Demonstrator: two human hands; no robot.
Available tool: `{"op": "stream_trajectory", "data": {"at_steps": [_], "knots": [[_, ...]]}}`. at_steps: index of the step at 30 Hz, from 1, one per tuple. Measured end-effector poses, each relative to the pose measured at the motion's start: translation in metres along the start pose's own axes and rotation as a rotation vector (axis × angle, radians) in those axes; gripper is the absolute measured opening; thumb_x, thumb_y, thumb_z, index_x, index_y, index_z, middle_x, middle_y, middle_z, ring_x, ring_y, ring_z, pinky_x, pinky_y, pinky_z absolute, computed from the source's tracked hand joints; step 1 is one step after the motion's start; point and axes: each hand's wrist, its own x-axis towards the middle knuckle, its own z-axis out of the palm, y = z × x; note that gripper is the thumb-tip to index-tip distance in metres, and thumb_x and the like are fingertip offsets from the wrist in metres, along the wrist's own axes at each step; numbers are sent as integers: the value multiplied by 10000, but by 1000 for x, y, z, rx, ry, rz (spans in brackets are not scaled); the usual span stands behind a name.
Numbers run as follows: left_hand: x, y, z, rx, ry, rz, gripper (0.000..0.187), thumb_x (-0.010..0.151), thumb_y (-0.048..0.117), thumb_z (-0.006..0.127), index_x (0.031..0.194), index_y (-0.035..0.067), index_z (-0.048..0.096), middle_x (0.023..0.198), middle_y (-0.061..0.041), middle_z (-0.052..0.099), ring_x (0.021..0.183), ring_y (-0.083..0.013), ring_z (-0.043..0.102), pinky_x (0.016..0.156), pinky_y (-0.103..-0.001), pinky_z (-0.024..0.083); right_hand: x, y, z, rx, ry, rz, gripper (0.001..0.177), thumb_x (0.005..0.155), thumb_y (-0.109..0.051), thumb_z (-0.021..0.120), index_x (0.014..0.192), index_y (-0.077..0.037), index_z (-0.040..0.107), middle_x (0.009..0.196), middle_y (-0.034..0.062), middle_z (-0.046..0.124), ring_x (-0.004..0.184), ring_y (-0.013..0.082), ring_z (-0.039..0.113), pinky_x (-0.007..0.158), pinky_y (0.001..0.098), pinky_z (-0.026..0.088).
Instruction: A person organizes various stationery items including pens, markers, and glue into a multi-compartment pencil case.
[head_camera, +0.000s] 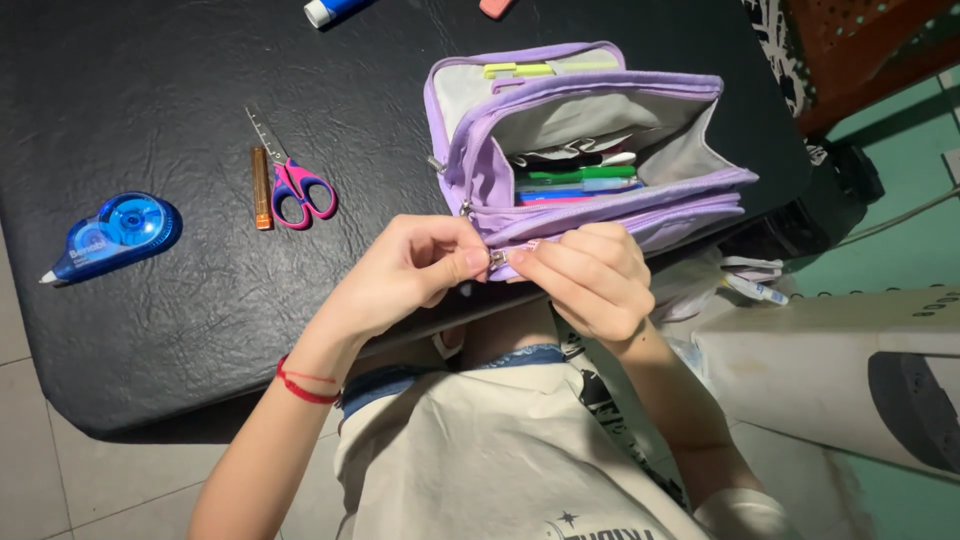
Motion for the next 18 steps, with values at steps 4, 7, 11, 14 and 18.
{"op": "stream_trajectory", "data": {"at_steps": [4, 7, 11, 14, 18], "knots": [[5, -6, -2, 25, -35, -22, 209, 1082, 123, 737, 900, 40, 797, 603, 39, 469, 559, -37, 370, 426, -176, 366, -1, -4, 1, -3, 25, 21, 369, 1156, -150, 589, 1024, -10, 904, 998, 110, 827, 864, 232, 642, 798, 377, 592], [9, -14, -7, 180, -15, -9, 229, 1060, 151, 753, 852, 76, 812, 578, 30, 538, 570, -52, 415, 447, -205, 404, -2, -6, 3, -8, 31, 38, 376, 1154, -172, 589, 1019, -15, 903, 998, 108, 827, 882, 233, 649, 816, 380, 596], [5, -5, -8, 503, 38, -85, 273, 1028, 295, 789, 792, 162, 823, 539, -28, 612, 583, -159, 515, 595, -308, 513, -14, -5, 0, -23, 79, 95, 304, 1102, -138, 660, 997, -28, 923, 977, 90, 837, 861, 215, 627, 830, 365, 588], [7, -4, -10, 643, 49, -162, 297, 1029, 331, 780, 781, 173, 820, 547, -57, 648, 584, -204, 561, 633, -336, 531, -16, -2, -7, -42, 83, 121, 281, 1092, -138, 689, 994, -33, 931, 974, 90, 841, 861, 219, 620, 839, 375, 585], [10, -8, -9, 857, 56, -258, 321, 1026, 420, 765, 773, 233, 831, 590, -63, 712, 603, -287, 688, 677, -376, 587, -20, -5, -9, -48, 76, 160, 267, 1092, -159, 701, 995, -67, 932, 983, 55, 846, 875, 210, 610, 851, 364, 580]]}}
